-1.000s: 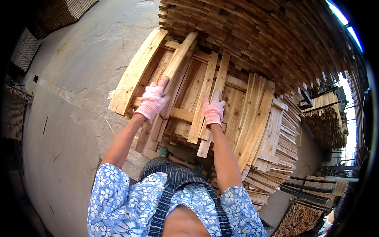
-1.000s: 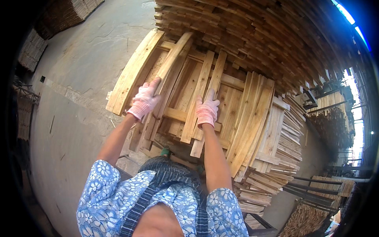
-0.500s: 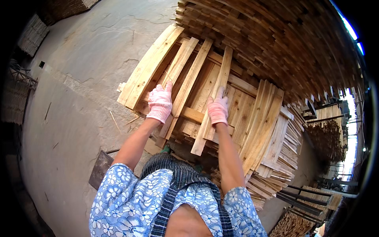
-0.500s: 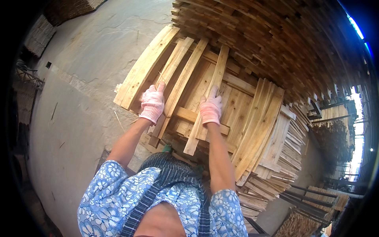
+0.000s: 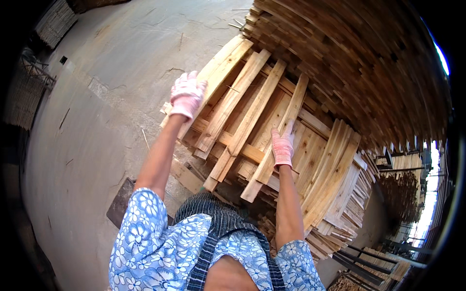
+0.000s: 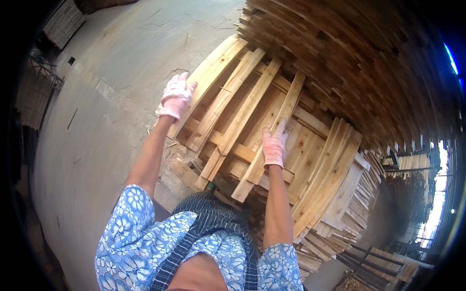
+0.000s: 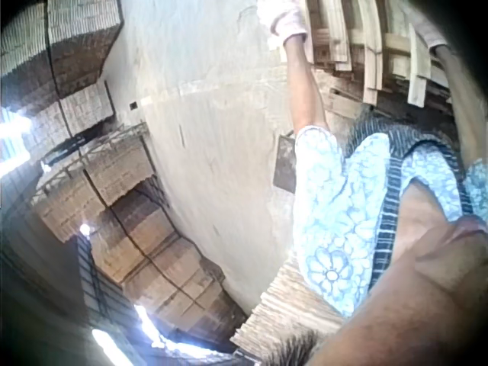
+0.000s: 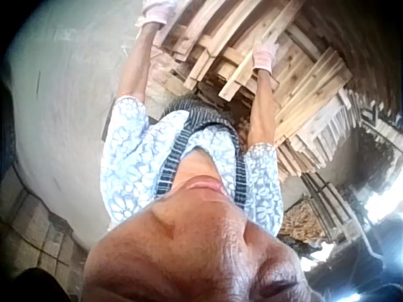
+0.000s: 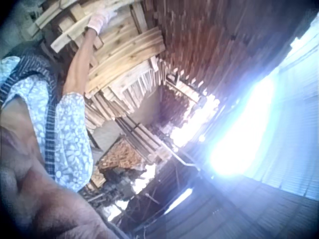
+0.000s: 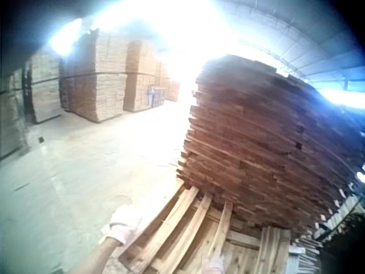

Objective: The person repeatedly picks up stacks of wooden planks from a pile and places them onto a metal rack. The person wears pink gloves and a blue floral shirt while performing the task in a warehouse setting.

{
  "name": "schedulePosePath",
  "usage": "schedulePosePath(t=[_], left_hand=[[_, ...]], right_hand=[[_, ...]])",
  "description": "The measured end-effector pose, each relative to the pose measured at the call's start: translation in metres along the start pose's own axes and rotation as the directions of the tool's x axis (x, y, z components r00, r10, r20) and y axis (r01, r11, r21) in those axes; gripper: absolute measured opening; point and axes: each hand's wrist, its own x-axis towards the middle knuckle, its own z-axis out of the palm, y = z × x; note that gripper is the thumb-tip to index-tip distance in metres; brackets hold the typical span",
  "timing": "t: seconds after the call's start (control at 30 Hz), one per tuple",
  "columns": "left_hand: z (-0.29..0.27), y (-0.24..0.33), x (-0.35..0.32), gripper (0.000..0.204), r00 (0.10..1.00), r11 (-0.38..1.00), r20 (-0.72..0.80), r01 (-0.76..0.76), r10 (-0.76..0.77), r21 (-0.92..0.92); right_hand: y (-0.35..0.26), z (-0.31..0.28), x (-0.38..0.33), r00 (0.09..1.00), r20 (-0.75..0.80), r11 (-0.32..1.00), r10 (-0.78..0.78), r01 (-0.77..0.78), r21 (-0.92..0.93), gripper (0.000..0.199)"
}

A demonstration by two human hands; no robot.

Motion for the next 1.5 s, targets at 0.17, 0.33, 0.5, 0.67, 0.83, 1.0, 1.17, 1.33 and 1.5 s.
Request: schedulePosePath(t=[0.17, 0.33, 0.5, 0.67, 0.83, 1.0, 1.17, 1.33, 1.5], left_hand=[[0.026, -0.037, 0.021, 0.059, 0.922, 0.989, 0.365, 0.145, -0.13, -0.013], [0.058, -0.055, 0.042, 0.059, 0.961, 0.995, 0.267, 0.084, -0.067, -0.052], [0.062, -0.079, 0.042, 0.081, 0.956, 0.987, 0.249, 0.158, -0.157, 0.019], [0.038, -0.019, 0.002, 0.068, 0.99, 0.935, -0.106, -0.055, 0.097, 0.35], [0.089, 0.093, -0.092, 0.056, 0.806, 0.789, -0.228, -0.587, 0.546, -0.182], [0.137, 0.255, -0.191, 0.058, 0.571, 0.658, 0.369, -0.462, 0.733, -0.594], [0.215, 0.348, -0.237, 0.07, 0.665, 0.758, 0.439, -0.312, 0.605, -0.572], [0.269, 0.402, -0.297, 0.1, 0.739, 0.894, 0.513, -0.294, 0.437, -0.338], [0.298, 0.391, -0.295, 0.111, 0.746, 0.773, 0.517, 0.006, 0.419, -0.635]], right_hand=[[-0.105, 0.044, -0.011, 0.981, 0.165, 0.994, 0.1, -0.105, 0.022, 0.082], [-0.142, 0.119, -0.011, 0.994, -0.097, 0.999, -0.049, 0.05, 0.009, 0.078], [-0.153, 0.089, -0.006, 0.967, 0.25, 0.995, 0.041, -0.063, 0.082, 0.087], [-0.069, -0.049, -0.053, 0.982, 0.06, 0.947, -0.18, 0.157, 0.279, 0.075], [0.141, -0.183, -0.078, 0.946, -0.314, 0.767, -0.08, -0.143, -0.625, 0.075], [0.293, -0.219, -0.079, 0.967, -0.167, 0.927, 0.195, -0.237, -0.291, 0.091], [0.327, -0.25, -0.086, 0.947, -0.239, 0.976, 0.215, -0.2, 0.083, 0.09], [0.341, -0.284, -0.104, 0.919, -0.127, 0.922, 0.374, -0.354, 0.157, 0.088], [0.405, -0.301, -0.099, 0.944, -0.165, 0.947, 0.286, -0.253, 0.195, 0.085]])
